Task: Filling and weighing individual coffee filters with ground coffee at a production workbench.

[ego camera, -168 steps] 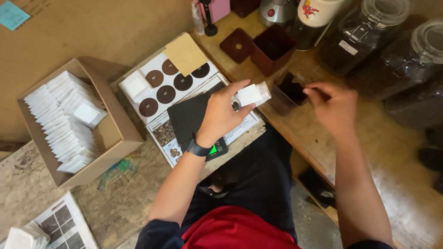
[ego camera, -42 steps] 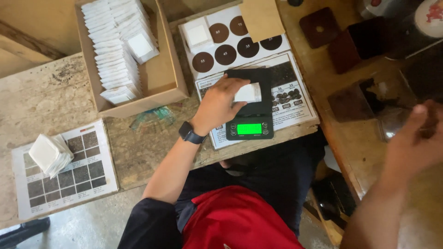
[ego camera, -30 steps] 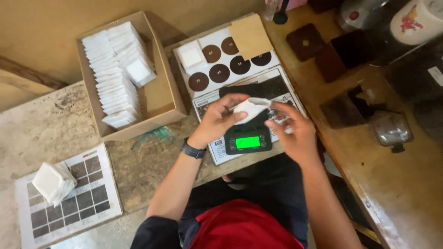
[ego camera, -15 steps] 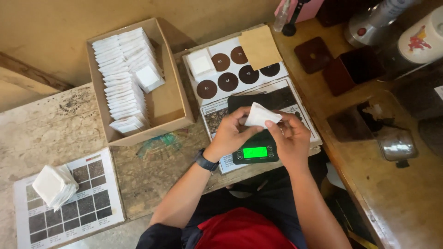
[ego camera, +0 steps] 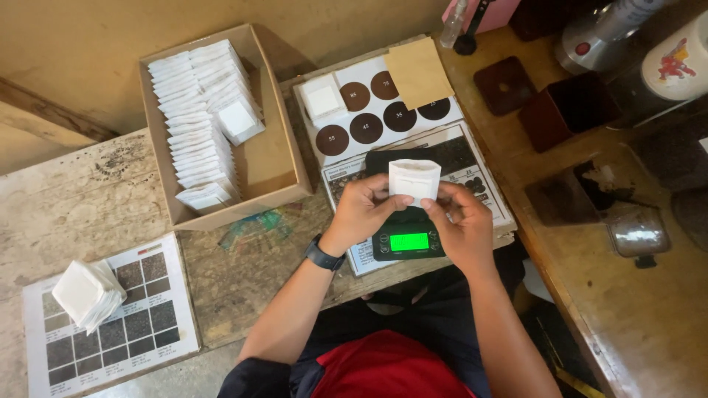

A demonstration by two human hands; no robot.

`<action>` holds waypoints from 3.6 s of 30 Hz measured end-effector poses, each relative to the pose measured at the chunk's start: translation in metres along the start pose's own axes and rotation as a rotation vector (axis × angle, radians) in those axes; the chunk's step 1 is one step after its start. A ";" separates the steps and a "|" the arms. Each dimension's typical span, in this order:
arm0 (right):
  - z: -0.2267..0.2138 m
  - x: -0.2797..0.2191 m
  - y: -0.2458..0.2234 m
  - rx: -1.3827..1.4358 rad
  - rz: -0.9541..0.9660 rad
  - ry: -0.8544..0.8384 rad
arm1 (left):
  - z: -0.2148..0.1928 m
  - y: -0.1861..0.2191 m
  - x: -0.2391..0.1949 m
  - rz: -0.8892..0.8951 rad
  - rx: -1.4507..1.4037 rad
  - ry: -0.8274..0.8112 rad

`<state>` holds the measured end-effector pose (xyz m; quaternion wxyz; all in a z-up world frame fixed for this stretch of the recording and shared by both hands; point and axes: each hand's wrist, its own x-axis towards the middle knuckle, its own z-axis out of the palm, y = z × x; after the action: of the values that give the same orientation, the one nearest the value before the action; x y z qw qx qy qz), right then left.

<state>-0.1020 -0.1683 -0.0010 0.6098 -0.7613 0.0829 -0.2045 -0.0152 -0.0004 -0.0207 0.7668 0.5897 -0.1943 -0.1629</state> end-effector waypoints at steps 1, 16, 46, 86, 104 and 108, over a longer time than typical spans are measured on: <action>0.001 -0.001 0.002 0.030 0.006 -0.020 | -0.002 -0.006 -0.001 -0.004 0.017 -0.008; -0.002 0.006 0.004 -0.188 -0.196 -0.063 | -0.009 0.014 0.002 0.271 0.409 -0.082; -0.027 -0.003 0.038 -0.359 -0.351 0.031 | -0.072 0.086 -0.022 0.502 0.847 0.094; -0.032 -0.011 0.065 -0.536 -0.210 0.160 | -0.279 0.061 0.084 0.428 2.161 -0.166; -0.034 -0.010 0.071 -0.525 -0.170 0.177 | -0.267 0.083 0.085 0.548 1.910 -0.027; -0.033 -0.011 0.067 -0.512 -0.200 0.187 | -0.244 0.091 0.094 0.531 1.891 0.018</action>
<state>-0.1171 -0.2096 -0.0623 0.3641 -0.8727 0.1121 -0.3053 0.1879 0.1829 0.0218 -0.0084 0.8989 -0.3650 0.2422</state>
